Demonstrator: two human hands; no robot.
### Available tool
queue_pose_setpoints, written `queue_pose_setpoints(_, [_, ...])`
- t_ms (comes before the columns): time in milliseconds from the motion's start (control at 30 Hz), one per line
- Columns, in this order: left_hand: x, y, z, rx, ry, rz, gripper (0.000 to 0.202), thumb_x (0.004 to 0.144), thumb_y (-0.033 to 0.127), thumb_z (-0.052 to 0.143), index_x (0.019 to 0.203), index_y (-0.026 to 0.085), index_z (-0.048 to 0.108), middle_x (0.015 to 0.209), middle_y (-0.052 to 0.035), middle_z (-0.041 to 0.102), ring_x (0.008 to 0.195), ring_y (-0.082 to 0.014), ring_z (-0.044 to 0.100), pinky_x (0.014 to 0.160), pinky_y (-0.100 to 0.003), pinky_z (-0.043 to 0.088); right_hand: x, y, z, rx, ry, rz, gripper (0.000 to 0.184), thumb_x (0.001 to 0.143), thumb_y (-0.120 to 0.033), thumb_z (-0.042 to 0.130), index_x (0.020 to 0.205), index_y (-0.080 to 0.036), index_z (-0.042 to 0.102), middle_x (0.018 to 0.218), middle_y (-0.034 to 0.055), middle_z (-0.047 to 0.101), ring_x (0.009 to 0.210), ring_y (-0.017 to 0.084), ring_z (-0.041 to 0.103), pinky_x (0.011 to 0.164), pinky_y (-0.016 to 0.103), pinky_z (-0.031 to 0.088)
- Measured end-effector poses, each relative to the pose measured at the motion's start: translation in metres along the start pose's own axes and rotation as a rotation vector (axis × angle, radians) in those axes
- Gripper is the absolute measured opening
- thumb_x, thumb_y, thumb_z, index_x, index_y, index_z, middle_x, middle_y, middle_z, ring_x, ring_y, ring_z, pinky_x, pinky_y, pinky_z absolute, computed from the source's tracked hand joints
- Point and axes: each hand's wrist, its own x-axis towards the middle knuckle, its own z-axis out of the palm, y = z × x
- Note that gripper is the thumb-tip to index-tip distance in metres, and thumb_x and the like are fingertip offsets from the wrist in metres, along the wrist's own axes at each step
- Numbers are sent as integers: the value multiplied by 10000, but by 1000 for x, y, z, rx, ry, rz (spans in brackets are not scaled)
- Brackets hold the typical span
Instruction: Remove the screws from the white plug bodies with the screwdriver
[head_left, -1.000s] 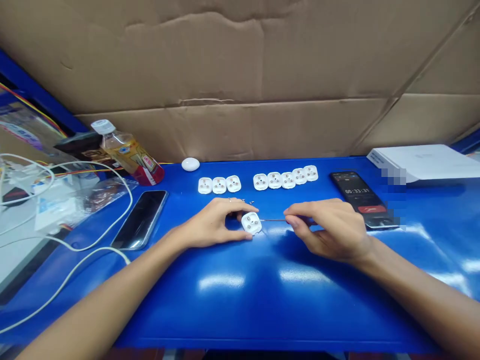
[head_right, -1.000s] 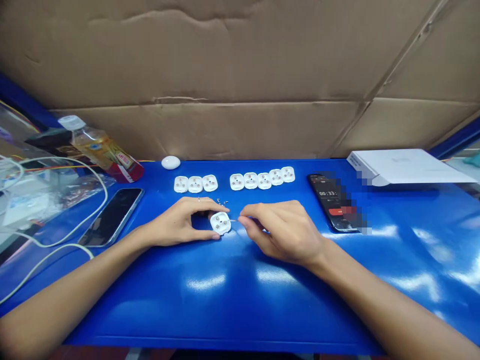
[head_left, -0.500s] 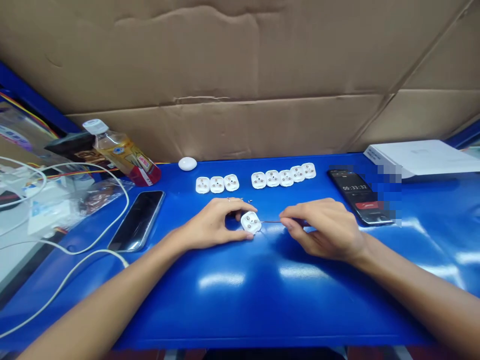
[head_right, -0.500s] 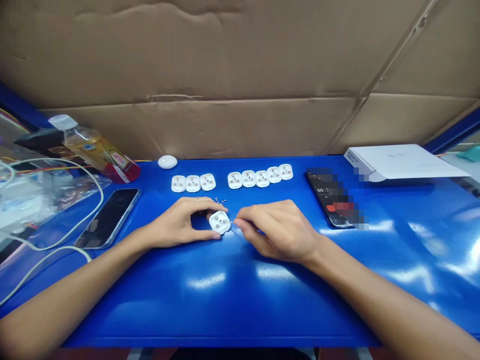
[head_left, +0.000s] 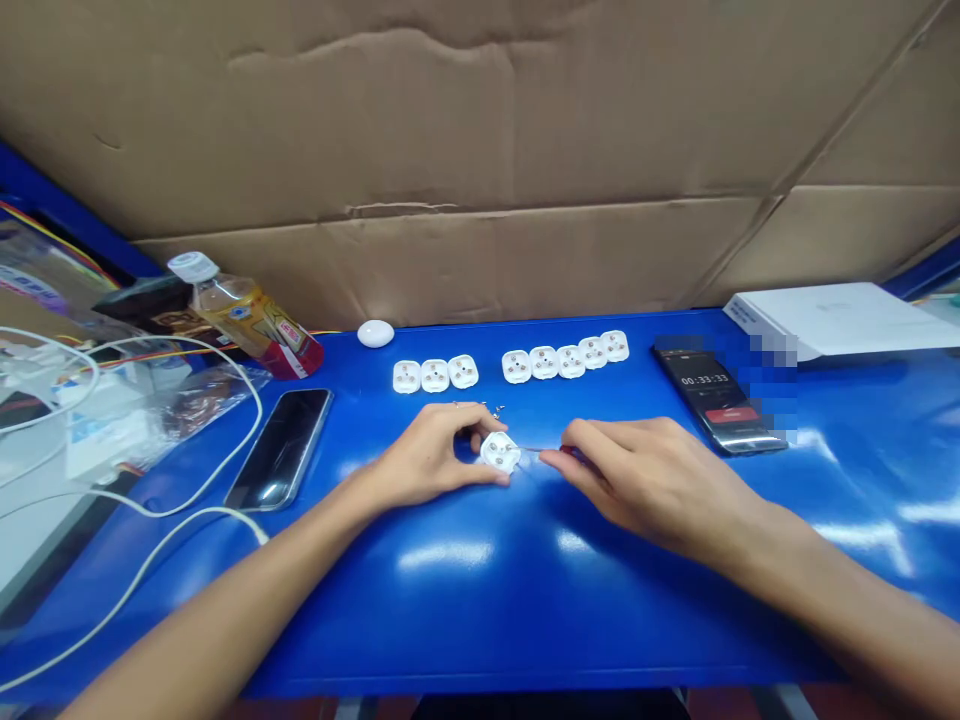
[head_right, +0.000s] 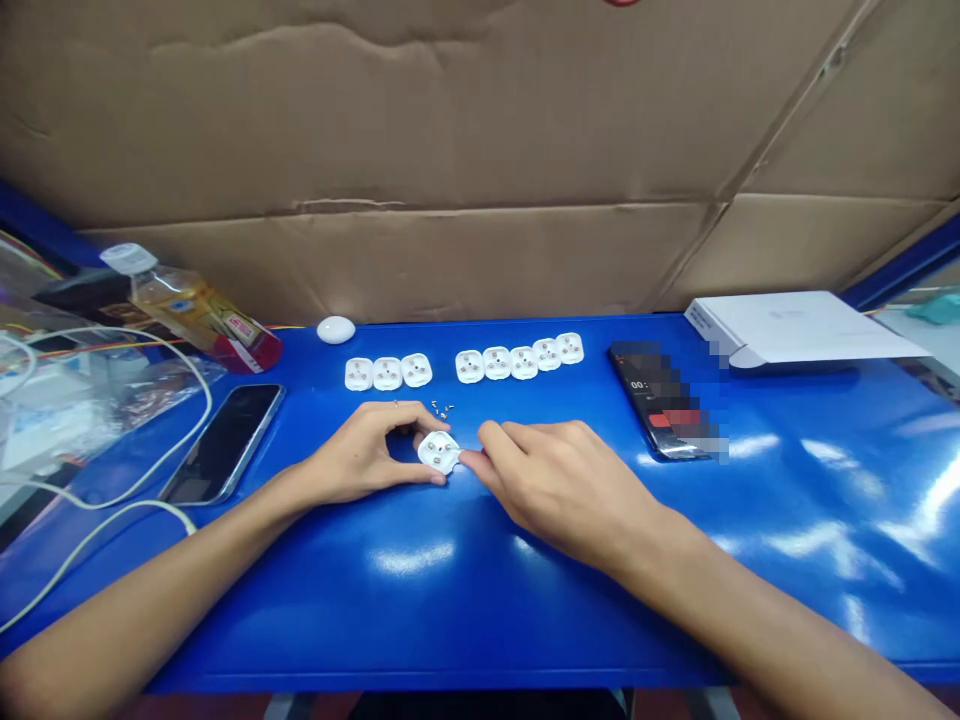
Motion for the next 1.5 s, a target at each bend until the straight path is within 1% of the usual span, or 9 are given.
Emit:
queue_pose_setpoints(167, [0, 0, 2, -15, 7, 2, 456, 753, 436, 914, 1081, 169, 743, 890, -18, 728, 793, -179, 660, 727, -273, 488, 3, 2, -9, 110, -147, -107, 281, 1062, -126, 392, 918, -188, 624, 886, 51, 667, 716, 185, 589, 653, 323, 460])
queue_pose_setpoints(300, [0, 1, 2, -3, -14, 6, 462, 761, 456, 906, 1084, 177, 729, 898, -12, 722, 796, -176, 652, 730, -274, 478, 3, 8, -1, 120, -22, -16, 304, 1077, -372, 498, 1149, -117, 647, 974, 119, 750, 795, 241, 702, 645, 349, 529])
queue_pose_setpoints(400, [0, 2, 2, 7, -24, 4, 462, 767, 469, 898, 1077, 177, 721, 903, -14, 722, 802, -179, 649, 742, -282, 477, 1, 11, 6, 89, 78, -4, 335, 1092, -306, 463, 1319, -99, 597, 993, 118, 791, 795, 240, 742, 649, 350, 554])
queue_pose_setpoints(600, [-1, 3, 1, 0, -23, 32, 437, 788, 479, 878, 1056, 175, 714, 926, -16, 716, 828, -182, 656, 749, -279, 491, 1, 12, 0, 207, 32, -126, 449, 1029, -187, 486, 1458, -53, 504, 1023, 132, 737, 878, 245, 700, 738, 379, 592])
queue_pose_setpoints(833, [-1, 4, 2, 93, -33, 77, 432, 802, 486, 861, 1071, 185, 709, 893, -1, 695, 797, -166, 641, 728, -271, 488, 0, 14, 4, 76, 141, -162, 313, 1053, -257, 528, 1261, -62, 657, 775, 66, 719, 649, 217, 646, 570, 353, 500])
queue_pose_setpoints(967, [-2, 5, 2, 107, -40, 102, 419, 822, 493, 843, 1068, 181, 708, 891, -3, 688, 777, -160, 630, 718, -268, 490, -1, 13, 4, 172, 130, -207, 289, 969, -123, 517, 1228, -98, 642, 940, 110, 753, 811, 234, 678, 719, 372, 547])
queue_pose_setpoints(1167, [-2, 4, 1, 108, -56, 91, 417, 843, 481, 828, 1119, 191, 713, 959, -18, 713, 825, -173, 649, 749, -276, 497, -3, 15, 7, 116, 129, -113, 222, 1034, -281, 544, 1166, -132, 643, 789, 50, 719, 686, 207, 664, 628, 333, 505])
queue_pose_setpoints(1333, [-2, 1, 2, 115, -50, 106, 428, 851, 485, 819, 1144, 193, 708, 923, -12, 704, 801, -169, 642, 732, -271, 484, -2, 15, 8, 217, 145, -168, 244, 950, -116, 524, 1172, -123, 624, 965, 111, 730, 858, 242, 685, 730, 371, 557])
queue_pose_setpoints(1500, [-2, 0, 2, 128, -39, 111, 425, 862, 482, 807, 1160, 198, 704, 915, -15, 701, 788, -167, 638, 726, -275, 482, -3, 16, 10, 167, 125, -56, 249, 1016, -322, 592, 1185, -139, 615, 901, 79, 748, 759, 232, 714, 662, 351, 544])
